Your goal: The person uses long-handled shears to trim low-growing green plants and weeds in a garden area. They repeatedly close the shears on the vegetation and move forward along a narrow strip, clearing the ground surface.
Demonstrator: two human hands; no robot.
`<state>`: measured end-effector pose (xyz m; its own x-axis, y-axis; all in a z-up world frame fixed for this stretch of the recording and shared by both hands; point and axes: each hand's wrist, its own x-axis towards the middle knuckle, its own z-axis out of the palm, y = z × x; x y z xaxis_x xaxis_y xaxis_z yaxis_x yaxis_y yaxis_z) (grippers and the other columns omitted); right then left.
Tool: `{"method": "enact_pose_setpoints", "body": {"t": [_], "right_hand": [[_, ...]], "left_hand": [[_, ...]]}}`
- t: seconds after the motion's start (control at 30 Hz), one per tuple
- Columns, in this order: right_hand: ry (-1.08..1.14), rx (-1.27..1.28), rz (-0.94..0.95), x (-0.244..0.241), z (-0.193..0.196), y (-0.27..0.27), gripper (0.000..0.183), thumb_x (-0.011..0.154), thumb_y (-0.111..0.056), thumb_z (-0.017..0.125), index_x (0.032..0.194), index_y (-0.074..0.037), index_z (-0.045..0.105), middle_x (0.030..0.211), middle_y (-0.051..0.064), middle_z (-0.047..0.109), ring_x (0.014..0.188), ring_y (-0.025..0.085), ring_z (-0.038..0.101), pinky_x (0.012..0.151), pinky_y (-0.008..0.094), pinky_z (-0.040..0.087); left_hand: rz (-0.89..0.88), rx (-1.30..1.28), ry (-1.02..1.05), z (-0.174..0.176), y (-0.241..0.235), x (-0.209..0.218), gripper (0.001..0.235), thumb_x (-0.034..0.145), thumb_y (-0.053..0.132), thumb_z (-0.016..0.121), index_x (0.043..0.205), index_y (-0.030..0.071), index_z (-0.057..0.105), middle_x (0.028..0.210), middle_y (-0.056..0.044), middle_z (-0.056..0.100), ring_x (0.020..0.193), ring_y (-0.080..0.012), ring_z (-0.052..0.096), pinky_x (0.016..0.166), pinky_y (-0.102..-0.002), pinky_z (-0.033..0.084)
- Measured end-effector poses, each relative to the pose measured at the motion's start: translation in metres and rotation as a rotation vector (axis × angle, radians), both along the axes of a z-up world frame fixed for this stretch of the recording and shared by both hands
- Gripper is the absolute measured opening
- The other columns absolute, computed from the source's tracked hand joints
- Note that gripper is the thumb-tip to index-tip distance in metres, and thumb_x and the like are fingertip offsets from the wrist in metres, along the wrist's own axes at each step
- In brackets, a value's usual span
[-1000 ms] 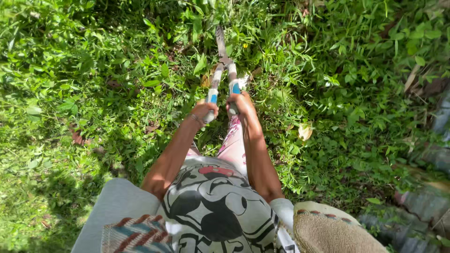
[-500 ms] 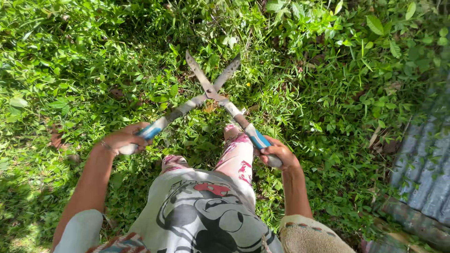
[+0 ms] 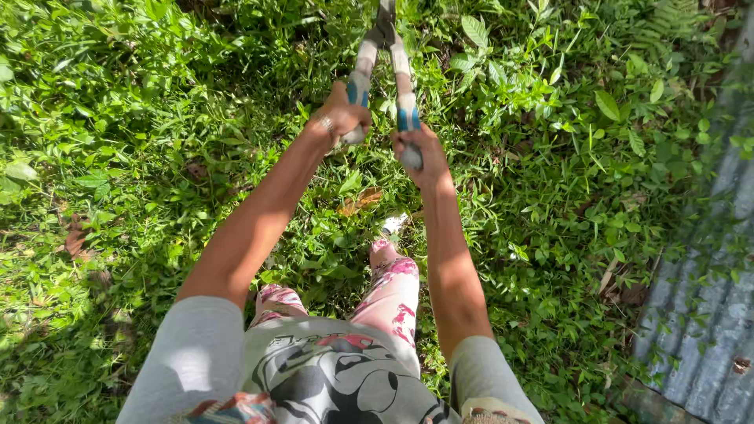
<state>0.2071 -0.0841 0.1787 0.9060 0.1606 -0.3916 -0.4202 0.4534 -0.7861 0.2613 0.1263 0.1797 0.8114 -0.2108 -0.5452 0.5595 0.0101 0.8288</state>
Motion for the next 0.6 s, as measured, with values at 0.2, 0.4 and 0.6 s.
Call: {"method": "enact_pose_setpoints", "body": {"t": [0.2,0.4,0.6], "right_hand": [[0.176,-0.066,0.211,-0.131,0.034,-0.069,0.061,0.078,0.003,0.061,0.137,0.002,0.045,0.089,0.016,0.067,0.06,0.016,0.065,0.051,0.026,0.053],[0.404,-0.144,0.329,-0.224,0.027,-0.075,0.063,0.073,-0.004,0.063,0.134,0.008,0.049,0.091,0.017,0.067,0.062,0.018,0.063,0.056,0.028,0.053],[0.615,-0.179,0.399,-0.278,-0.009,-0.071,0.063,0.073,-0.007,0.066,0.131,0.011,0.049,0.09,0.018,0.067,0.063,0.018,0.062,0.057,0.03,0.052]], "left_hand": [[-0.267,0.068,0.166,-0.042,0.155,-0.118,0.088,0.071,-0.004,0.071,0.152,0.01,0.04,0.095,-0.012,0.069,0.062,-0.0163,0.063,0.051,-0.032,0.053],[-0.259,-0.186,0.322,-0.086,0.205,-0.275,0.058,0.07,-0.001,0.073,0.126,0.0,0.06,0.076,-0.008,0.065,0.058,-0.015,0.062,0.049,-0.031,0.051],[-0.202,-0.228,0.611,-0.151,0.199,-0.39,0.04,0.074,0.005,0.079,0.109,-0.003,0.063,0.075,-0.009,0.068,0.06,-0.016,0.064,0.054,-0.031,0.053]]}}
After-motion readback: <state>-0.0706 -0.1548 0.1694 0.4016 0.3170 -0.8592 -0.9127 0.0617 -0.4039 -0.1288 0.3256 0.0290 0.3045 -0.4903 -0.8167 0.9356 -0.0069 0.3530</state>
